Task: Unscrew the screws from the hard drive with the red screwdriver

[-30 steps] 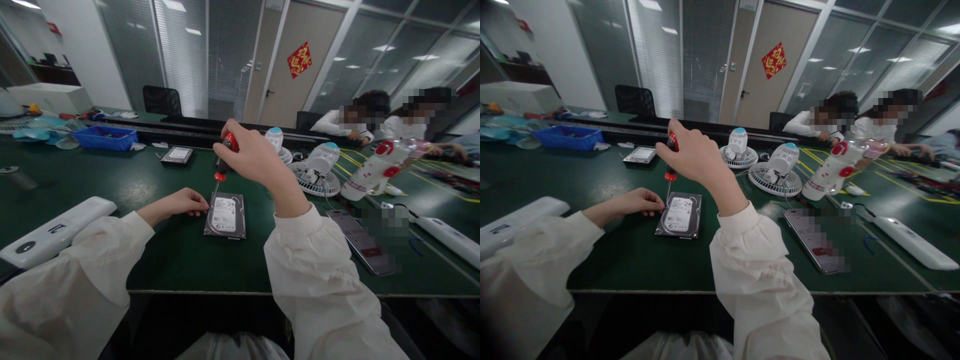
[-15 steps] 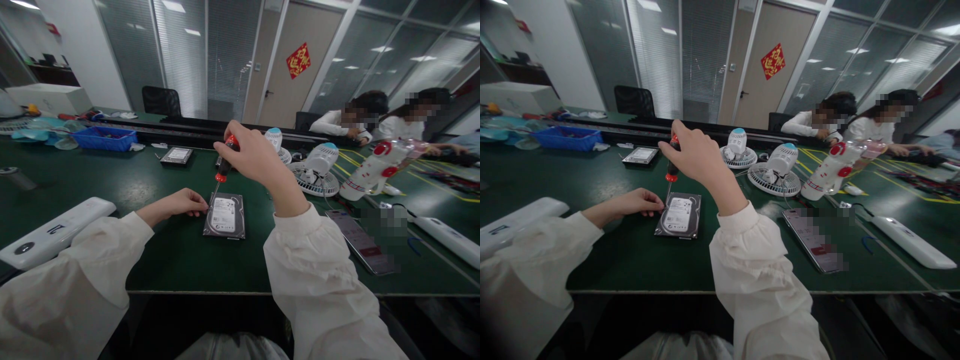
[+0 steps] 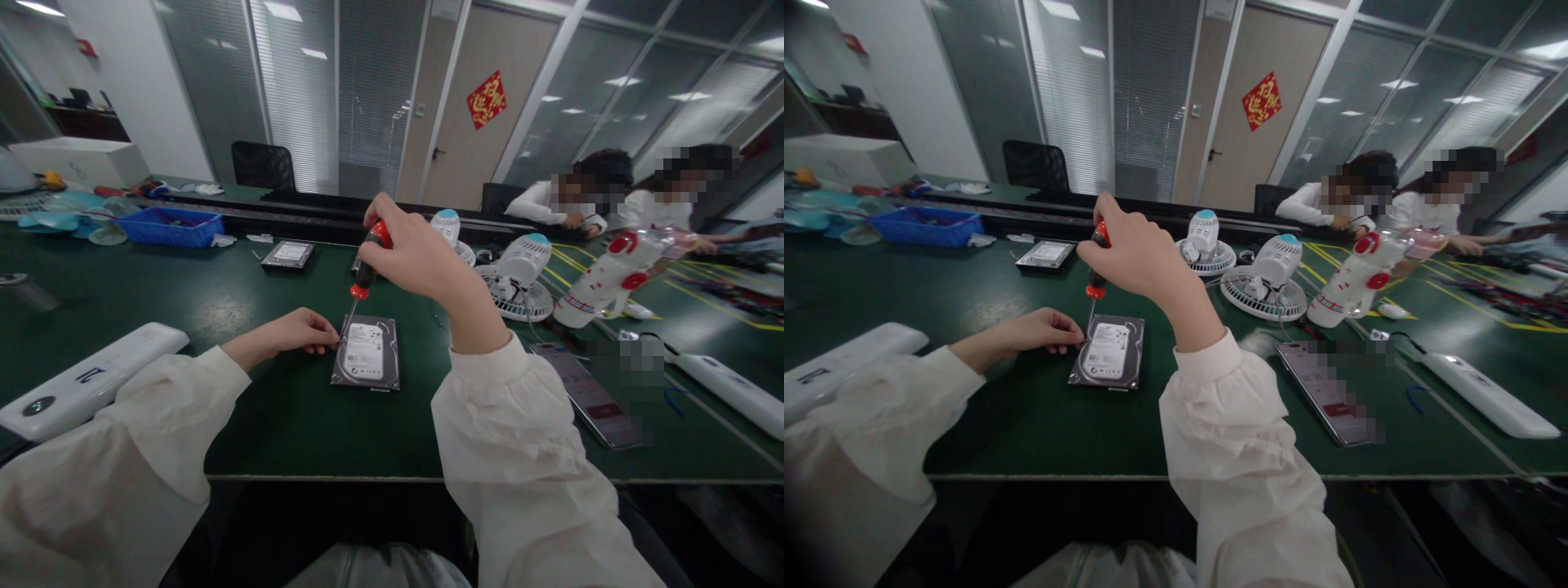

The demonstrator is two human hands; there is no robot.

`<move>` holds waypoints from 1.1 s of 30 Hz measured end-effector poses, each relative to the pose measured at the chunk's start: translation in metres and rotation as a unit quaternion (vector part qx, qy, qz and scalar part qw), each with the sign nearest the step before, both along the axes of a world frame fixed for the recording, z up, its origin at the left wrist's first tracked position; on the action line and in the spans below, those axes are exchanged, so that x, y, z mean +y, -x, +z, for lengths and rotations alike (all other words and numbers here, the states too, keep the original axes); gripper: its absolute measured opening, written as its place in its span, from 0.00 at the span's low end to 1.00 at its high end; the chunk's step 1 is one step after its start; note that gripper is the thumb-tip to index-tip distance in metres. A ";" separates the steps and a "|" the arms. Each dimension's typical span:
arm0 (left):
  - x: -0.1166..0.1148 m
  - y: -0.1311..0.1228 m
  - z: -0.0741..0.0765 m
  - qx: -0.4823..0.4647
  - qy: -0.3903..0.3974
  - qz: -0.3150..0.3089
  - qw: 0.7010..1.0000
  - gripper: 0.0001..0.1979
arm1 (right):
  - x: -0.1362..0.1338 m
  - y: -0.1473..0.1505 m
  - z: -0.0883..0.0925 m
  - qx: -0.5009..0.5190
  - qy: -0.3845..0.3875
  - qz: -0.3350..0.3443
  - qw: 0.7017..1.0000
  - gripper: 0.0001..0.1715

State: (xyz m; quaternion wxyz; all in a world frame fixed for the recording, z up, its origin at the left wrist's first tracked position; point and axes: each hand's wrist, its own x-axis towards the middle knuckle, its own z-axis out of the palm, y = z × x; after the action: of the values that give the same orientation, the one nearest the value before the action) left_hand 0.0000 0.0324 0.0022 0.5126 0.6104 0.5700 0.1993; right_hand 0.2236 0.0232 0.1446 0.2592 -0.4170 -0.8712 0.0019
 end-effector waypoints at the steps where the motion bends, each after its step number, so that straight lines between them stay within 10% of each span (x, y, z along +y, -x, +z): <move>1: 0.000 0.000 0.000 0.000 0.000 0.000 1.000 0.17 | -0.001 0.000 0.001 0.003 0.007 0.005 1.000 0.18; 33: 0.002 0.003 -0.004 -0.001 -0.004 -0.009 1.000 0.19 | -0.001 0.001 0.000 0.037 -0.004 0.011 0.999 0.16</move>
State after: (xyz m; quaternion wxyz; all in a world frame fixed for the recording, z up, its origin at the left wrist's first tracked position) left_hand -0.0031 0.0348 -0.0018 0.5126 0.6176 0.5627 0.1978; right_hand 0.2230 0.0217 0.1448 0.2931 -0.4062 -0.8654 0.0165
